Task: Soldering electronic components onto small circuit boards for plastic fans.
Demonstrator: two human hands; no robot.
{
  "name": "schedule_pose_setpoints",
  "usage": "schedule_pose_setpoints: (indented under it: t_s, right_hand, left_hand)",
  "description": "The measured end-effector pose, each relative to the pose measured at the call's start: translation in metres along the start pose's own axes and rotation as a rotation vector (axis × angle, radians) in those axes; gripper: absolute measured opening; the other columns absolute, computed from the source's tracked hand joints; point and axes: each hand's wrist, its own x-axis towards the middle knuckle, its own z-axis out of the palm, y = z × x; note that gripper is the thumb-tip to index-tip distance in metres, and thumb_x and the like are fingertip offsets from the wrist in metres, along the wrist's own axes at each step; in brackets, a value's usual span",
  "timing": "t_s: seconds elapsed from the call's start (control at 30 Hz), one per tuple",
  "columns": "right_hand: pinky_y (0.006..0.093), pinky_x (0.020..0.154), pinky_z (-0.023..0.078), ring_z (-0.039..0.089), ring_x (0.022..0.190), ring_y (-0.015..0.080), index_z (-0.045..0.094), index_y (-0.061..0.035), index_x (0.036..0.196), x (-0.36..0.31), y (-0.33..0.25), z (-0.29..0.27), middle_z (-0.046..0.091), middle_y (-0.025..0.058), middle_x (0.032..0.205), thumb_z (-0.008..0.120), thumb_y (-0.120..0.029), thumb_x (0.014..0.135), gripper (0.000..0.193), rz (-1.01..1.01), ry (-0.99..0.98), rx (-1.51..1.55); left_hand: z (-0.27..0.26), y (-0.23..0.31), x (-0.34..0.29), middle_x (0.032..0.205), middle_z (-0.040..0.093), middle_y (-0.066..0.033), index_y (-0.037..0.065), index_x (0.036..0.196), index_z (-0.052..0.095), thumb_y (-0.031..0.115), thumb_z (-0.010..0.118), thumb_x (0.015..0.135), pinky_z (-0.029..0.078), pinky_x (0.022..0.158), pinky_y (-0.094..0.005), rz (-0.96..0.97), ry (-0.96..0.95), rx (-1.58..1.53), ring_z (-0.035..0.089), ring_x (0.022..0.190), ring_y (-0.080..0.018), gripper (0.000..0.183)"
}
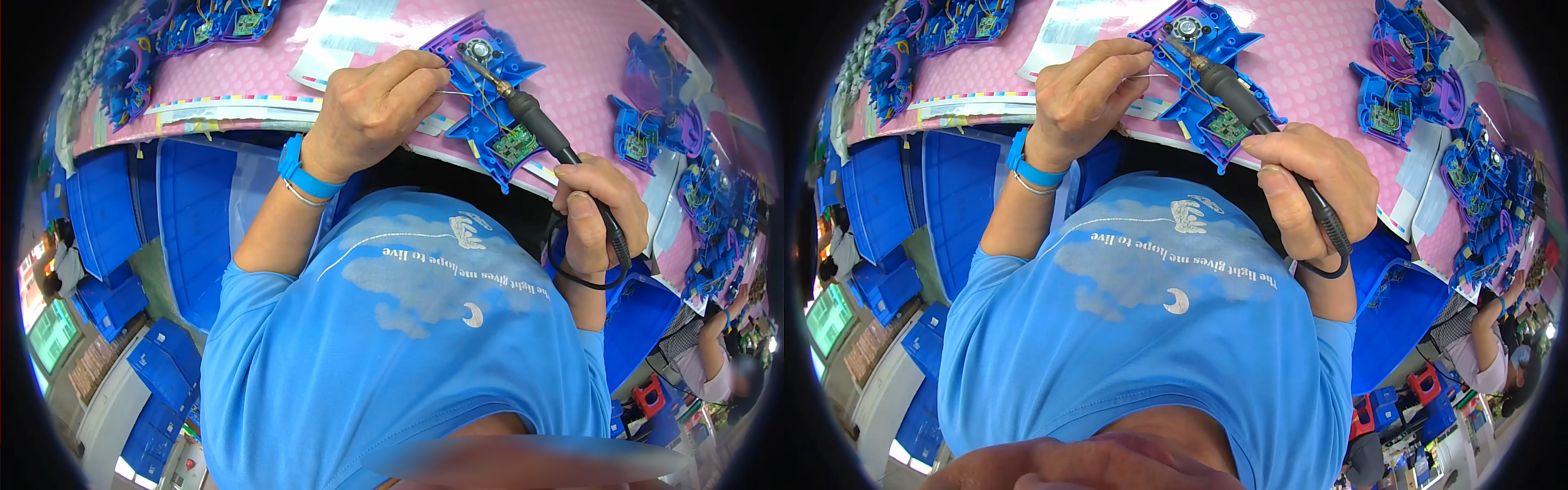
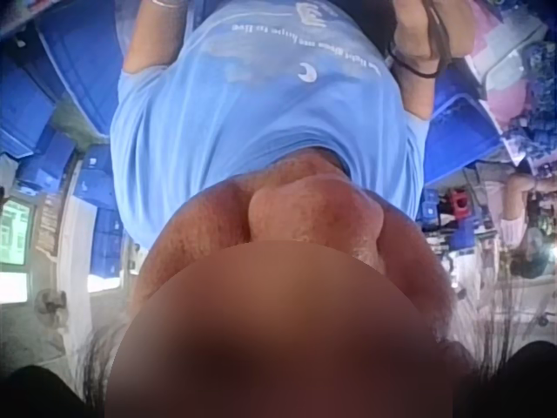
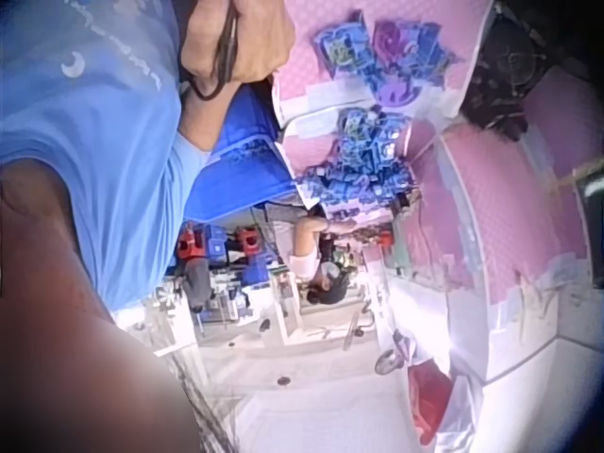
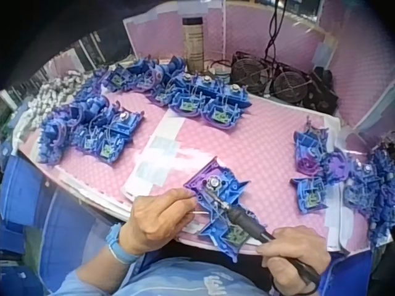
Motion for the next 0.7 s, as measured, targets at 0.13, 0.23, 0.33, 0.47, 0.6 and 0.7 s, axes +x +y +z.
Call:
schedule_pose_setpoints:
  t_s: [0.13,0.23,0.33,0.47,0.6,0.7]
  right_hand:
    - [0.0319,0.054,0.046,0.064,0.059,0.0239,0.072,0.0035,0.091,0.0009,-0.0003,-0.0007,0.069,0.0155,0.073,0.067,-0.010,0.079,0.019,0.021,-0.012,-0.024]
    - [0.0279,0.052,0.040,0.054,0.054,0.0145,0.070,0.0087,0.096,0.0021,0.0022,0.0012,0.060,0.0096,0.066,0.065,-0.017,0.088,0.027,-0.028,-0.022,-0.015]
    - [0.0281,0.052,0.040,0.054,0.054,0.0146,0.070,0.0087,0.095,0.0023,0.0019,0.0011,0.060,0.0094,0.066,0.065,-0.017,0.088,0.027,-0.033,-0.027,-0.002]
    - [0.0321,0.054,0.046,0.063,0.059,0.0236,0.072,0.0031,0.090,-0.0010,-0.0013,-0.0006,0.069,0.0148,0.072,0.067,-0.010,0.079,0.019,0.007,-0.008,-0.024]
    - [0.0327,0.054,0.046,0.063,0.058,0.0236,0.073,0.0028,0.090,-0.0008,-0.0023,-0.0017,0.068,0.0144,0.072,0.066,-0.010,0.078,0.019,-0.013,0.013,-0.001]
    - [0.0336,0.054,0.046,0.062,0.058,0.0238,0.073,0.0028,0.091,-0.0023,-0.0035,-0.0032,0.068,0.0139,0.071,0.066,-0.010,0.078,0.019,-0.015,0.022,-0.007]
  left_hand:
    - [0.0000,0.0004,0.0001,0.098,0.075,-0.0074,0.003,0.095,0.070,0.000,0.080,0.074,0.058,0.060,-0.0266,0.001,-0.003,0.016,0.073,0.076,-0.0199,0.023]
    - [-0.0013,0.0013,0.0005,0.098,0.075,-0.0072,0.003,0.095,0.070,0.000,0.080,0.074,0.058,0.060,-0.0264,-0.001,-0.010,0.020,0.073,0.076,-0.0196,0.023]
    - [-0.0012,0.0013,0.0001,0.099,0.075,-0.0071,0.003,0.095,0.071,0.000,0.080,0.074,0.058,0.060,-0.0262,0.003,-0.013,0.028,0.073,0.076,-0.0191,0.023]
    - [-0.0006,0.0013,-0.0002,0.098,0.075,-0.0072,0.003,0.094,0.070,-0.001,0.080,0.074,0.058,0.059,-0.0257,0.001,-0.009,0.025,0.073,0.074,-0.0187,0.022]
    - [-0.0007,0.0001,-0.0001,0.098,0.075,-0.0069,0.003,0.094,0.070,-0.001,0.080,0.075,0.058,0.059,-0.0253,0.006,-0.014,0.024,0.073,0.074,-0.0184,0.022]
    - [-0.0003,-0.0007,0.0000,0.097,0.075,-0.0065,0.004,0.095,0.070,-0.002,0.079,0.075,0.057,0.058,-0.0250,0.010,-0.010,0.026,0.073,0.073,-0.0179,0.022]
